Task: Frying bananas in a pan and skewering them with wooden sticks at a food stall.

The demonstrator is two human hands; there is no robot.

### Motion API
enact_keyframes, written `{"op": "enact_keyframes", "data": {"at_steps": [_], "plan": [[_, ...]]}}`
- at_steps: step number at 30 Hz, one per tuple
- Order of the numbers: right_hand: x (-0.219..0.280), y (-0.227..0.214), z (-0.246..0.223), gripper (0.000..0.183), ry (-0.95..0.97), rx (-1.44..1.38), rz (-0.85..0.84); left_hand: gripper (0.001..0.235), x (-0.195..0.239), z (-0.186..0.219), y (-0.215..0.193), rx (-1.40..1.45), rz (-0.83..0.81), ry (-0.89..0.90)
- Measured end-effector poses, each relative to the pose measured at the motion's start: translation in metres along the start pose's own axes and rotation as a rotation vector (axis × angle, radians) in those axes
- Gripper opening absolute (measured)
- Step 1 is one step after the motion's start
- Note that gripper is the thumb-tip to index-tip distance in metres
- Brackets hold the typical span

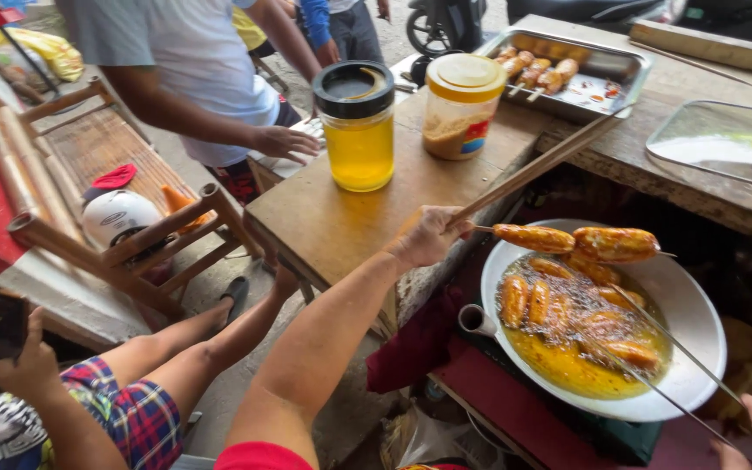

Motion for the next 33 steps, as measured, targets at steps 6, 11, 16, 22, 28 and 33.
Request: {"op": "enact_keyframes", "data": {"at_steps": [6,11,16,22,28,33], "plan": [[-0.011,-0.034,-0.039,0.087,-0.357,0.655,0.082,0.025,0.002,0.001,-0.005,-0.134,0.008,-0.149],[-0.024,-0.061,-0.087,0.087,-0.384,1.053,0.012,0.026,0.003,0.005,-0.007,-0.116,0.021,-0.101],[-0.037,-0.078,-0.105,0.077,-0.375,0.960,-0.041,0.026,0.000,0.003,-0.005,-0.040,0.069,-0.105],[-0.047,-0.088,-0.096,0.075,-0.306,0.823,-0.093,0.032,-0.027,0.033,0.012,0.072,0.104,-0.375],[-0.048,-0.089,-0.080,0.076,-0.297,0.771,-0.098,0.035,-0.112,0.059,0.057,0.119,0.213,-0.414],[-0.048,-0.087,-0.066,0.088,-0.293,0.679,-0.061,0.033,-0.213,0.029,0.094,-0.265,0.515,-0.462]]}}
Point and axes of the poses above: each hand's wrist, its own x-axis away from the middle knuckle, its own y-axis out of the palm, z = x × y, the point moved 5 cm from there along -x, towards the middle knuckle, and after that the axes turned 13 degrees about z, right-handed, at the moved point
